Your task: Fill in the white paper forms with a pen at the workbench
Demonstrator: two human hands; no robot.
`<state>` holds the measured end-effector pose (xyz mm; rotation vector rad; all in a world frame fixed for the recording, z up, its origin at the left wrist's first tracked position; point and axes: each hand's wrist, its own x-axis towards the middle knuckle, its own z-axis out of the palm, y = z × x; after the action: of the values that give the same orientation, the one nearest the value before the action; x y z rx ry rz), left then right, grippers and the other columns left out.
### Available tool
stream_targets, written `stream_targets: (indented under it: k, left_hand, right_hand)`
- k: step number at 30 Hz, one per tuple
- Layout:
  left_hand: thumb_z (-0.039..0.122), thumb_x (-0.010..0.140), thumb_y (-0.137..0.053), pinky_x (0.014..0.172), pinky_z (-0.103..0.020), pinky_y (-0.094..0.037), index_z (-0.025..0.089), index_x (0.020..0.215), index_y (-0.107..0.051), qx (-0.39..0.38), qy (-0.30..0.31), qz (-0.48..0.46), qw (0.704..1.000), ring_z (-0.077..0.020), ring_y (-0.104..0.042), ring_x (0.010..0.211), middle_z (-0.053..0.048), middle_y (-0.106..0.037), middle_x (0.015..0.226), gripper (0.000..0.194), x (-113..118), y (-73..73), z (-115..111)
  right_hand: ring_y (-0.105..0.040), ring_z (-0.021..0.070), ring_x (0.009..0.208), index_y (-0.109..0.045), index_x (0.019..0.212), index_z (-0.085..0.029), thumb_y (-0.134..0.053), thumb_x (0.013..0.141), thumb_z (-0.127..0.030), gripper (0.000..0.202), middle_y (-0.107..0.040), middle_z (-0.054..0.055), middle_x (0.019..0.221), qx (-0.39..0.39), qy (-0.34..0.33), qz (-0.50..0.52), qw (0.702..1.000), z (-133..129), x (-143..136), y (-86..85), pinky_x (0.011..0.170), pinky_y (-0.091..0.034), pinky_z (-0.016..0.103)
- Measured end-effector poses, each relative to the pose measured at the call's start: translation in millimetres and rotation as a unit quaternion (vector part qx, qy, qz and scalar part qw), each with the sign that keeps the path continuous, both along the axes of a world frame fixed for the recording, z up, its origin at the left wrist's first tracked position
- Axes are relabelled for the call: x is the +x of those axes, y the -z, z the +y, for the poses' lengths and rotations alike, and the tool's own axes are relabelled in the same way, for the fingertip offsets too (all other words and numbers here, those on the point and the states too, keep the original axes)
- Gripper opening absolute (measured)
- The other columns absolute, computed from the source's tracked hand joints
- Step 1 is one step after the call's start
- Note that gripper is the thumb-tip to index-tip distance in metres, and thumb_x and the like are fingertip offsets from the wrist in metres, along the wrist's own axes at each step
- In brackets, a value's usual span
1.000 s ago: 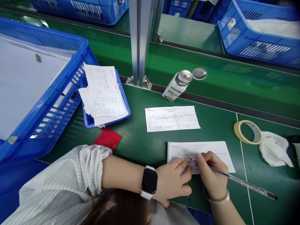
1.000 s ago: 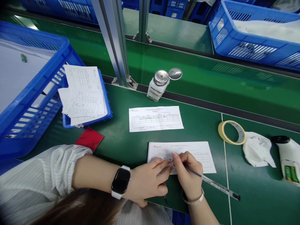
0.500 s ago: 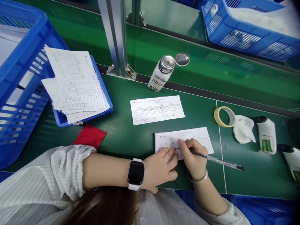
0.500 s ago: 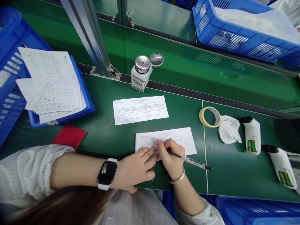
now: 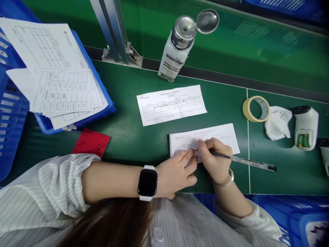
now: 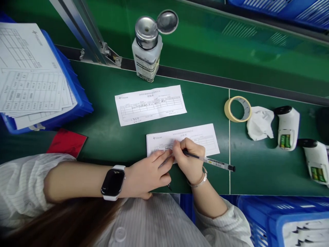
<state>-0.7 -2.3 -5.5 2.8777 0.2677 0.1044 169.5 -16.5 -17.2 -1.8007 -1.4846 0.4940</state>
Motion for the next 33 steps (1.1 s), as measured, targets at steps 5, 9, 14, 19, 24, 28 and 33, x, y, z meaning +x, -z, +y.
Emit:
stream_targets:
  k: [5,9,14,19,24,28,33]
  left_hand:
    - [0.055,0.048,-0.075,0.102,-0.047,-0.013,0.018,0.1,-0.055,-0.001,-0.002,-0.002,1.0,-0.0416,-0.031,0.126,-0.021,-0.04,0.133,0.067,0.8,2.4,-0.3]
    - [0.055,0.05,-0.074,0.103,-0.046,-0.013,0.018,0.1,-0.055,-0.005,-0.004,-0.002,1.0,-0.0402,-0.032,0.126,-0.021,-0.039,0.134,0.066,0.5,2.4,-0.9]
    - [0.055,0.05,-0.074,0.102,-0.046,-0.014,0.018,0.1,-0.054,0.002,-0.003,0.004,1.0,-0.0394,-0.031,0.127,-0.019,-0.04,0.134,0.065,0.2,1.8,-1.1]
    - [0.056,0.05,-0.074,0.102,-0.046,-0.014,0.017,0.1,-0.053,0.001,0.002,0.007,1.0,-0.0406,-0.03,0.127,-0.02,-0.039,0.134,0.067,0.7,1.9,-0.1]
    - [0.056,0.049,-0.075,0.103,-0.046,-0.013,0.017,0.102,-0.053,-0.003,0.004,0.006,1.0,-0.0405,-0.029,0.128,-0.02,-0.039,0.134,0.069,0.7,1.8,-0.1]
    - [0.056,0.048,-0.075,0.102,-0.046,-0.014,0.017,0.101,-0.054,0.0,0.005,0.006,1.0,-0.0401,-0.029,0.128,-0.02,-0.039,0.135,0.069,0.2,1.4,-0.5]
    - [0.057,0.049,-0.074,0.102,-0.046,-0.015,0.018,0.101,-0.053,0.004,0.006,0.009,1.0,-0.0397,-0.029,0.128,-0.019,-0.039,0.135,0.069,0.6,1.2,-0.1]
  right_hand:
    - [-0.033,0.0063,0.043,-0.035,0.049,-0.019,-0.059,0.075,-0.021,0.035,-0.036,-0.006,0.042,0.001,0.008,-0.005,1.0,0.8,-2.1,-0.9,0.046,-0.031,0.024]
    - [-0.031,0.0062,0.043,-0.034,0.049,-0.02,-0.059,0.074,-0.021,0.035,-0.035,-0.006,0.042,-0.003,0.001,-0.003,1.0,0.8,-2.0,-0.5,0.044,-0.03,0.024]
    - [-0.033,0.0067,0.043,-0.034,0.05,-0.02,-0.059,0.075,-0.023,0.035,-0.036,-0.006,0.043,0.007,0.018,0.001,1.0,1.0,-2.3,0.7,0.044,-0.03,0.024]
    - [-0.031,0.0065,0.043,-0.033,0.049,-0.02,-0.058,0.075,-0.023,0.036,-0.034,-0.006,0.042,0.003,0.016,-0.008,1.0,1.7,-2.4,0.3,0.043,-0.029,0.024]
    - [-0.03,0.0061,0.042,-0.033,0.049,-0.02,-0.059,0.074,-0.02,0.036,-0.033,-0.006,0.043,0.007,0.009,0.009,1.0,1.8,-0.9,0.3,0.043,-0.029,0.024]
    - [-0.03,0.0063,0.043,-0.034,0.05,-0.02,-0.058,0.074,-0.02,0.035,-0.033,-0.006,0.043,0.01,0.014,0.006,1.0,1.6,0.0,1.6,0.043,-0.029,0.024]
    - [-0.031,0.0067,0.043,-0.033,0.05,-0.02,-0.059,0.074,-0.021,0.035,-0.034,-0.006,0.044,0.009,0.01,0.01,1.0,1.3,0.1,2.3,0.043,-0.03,0.024]
